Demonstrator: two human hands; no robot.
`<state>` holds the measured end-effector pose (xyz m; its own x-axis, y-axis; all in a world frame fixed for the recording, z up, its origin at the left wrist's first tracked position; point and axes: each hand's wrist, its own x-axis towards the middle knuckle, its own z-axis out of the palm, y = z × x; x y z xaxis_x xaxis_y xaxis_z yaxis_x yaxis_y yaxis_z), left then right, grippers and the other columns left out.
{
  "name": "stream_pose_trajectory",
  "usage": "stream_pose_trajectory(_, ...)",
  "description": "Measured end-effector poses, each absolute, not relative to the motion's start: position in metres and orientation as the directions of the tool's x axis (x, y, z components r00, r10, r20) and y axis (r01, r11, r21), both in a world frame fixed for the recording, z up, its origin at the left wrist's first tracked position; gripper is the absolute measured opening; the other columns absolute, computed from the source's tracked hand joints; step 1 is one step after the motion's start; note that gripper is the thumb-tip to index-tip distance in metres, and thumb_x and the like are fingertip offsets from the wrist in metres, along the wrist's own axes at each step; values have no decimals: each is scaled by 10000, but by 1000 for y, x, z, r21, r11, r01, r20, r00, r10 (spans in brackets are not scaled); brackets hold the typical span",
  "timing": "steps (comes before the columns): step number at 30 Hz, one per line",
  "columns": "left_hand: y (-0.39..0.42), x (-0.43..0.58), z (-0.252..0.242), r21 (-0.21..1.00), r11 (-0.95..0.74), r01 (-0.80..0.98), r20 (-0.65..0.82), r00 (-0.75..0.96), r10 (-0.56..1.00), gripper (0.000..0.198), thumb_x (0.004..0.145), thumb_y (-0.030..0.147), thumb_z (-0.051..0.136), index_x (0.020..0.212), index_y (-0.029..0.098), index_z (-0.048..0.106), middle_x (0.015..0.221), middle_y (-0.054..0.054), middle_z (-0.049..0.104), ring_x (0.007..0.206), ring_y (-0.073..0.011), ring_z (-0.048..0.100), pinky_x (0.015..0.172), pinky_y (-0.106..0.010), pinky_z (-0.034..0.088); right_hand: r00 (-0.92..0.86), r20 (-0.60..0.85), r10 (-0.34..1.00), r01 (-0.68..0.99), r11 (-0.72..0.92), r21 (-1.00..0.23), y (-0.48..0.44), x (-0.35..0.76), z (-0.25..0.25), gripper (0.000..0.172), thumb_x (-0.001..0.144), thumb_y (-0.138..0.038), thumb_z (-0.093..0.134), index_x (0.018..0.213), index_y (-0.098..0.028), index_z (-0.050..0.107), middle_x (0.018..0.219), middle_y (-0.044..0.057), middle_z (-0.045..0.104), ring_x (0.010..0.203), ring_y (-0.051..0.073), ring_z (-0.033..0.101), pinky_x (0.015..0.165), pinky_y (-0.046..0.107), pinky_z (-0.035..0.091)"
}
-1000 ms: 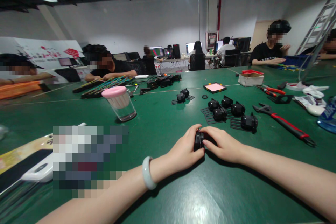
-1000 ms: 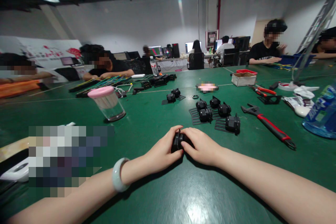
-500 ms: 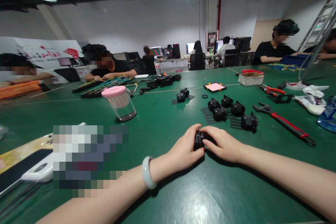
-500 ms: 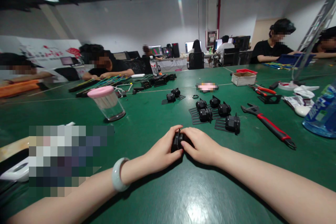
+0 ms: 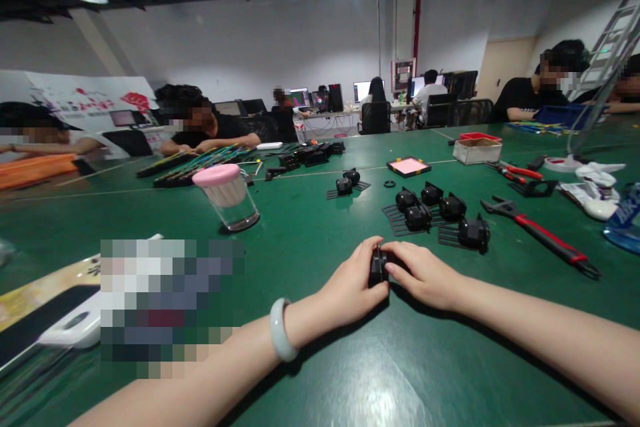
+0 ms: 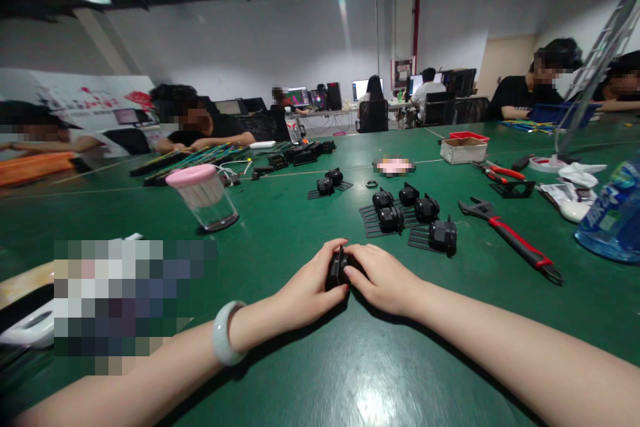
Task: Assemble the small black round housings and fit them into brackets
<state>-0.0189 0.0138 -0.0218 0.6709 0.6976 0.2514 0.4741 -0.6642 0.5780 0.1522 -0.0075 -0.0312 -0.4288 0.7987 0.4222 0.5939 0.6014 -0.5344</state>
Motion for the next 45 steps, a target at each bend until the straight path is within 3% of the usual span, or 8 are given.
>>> stream_pose_trajectory(12, 13, -18, -18, 591, -665, 457, 245, 684, 687, 627, 677, 143, 523, 1237, 170, 243, 1249, -97, 383, 1114, -219, 410, 944, -358, 350, -413, 484, 771, 543, 635, -549, -11, 151, -33, 424, 644, -107, 528, 1049, -165, 418, 1000, 72, 468, 904, 175, 466, 807, 311, 407)
stream_pose_trajectory(45, 13, -17, -19, 588, -663, 464, 262, 666, 698, 623, 665, 137, 524, 1234, 164, 272, 1251, -101, 381, 1121, -226, 402, 957, -377, 334, -459, 453, 764, 581, 644, -497, -11, 153, -32, 416, 696, -121, 499, 1102, -155, 417, 1015, 84, 520, 933, 191, 473, 823, 340, 395)
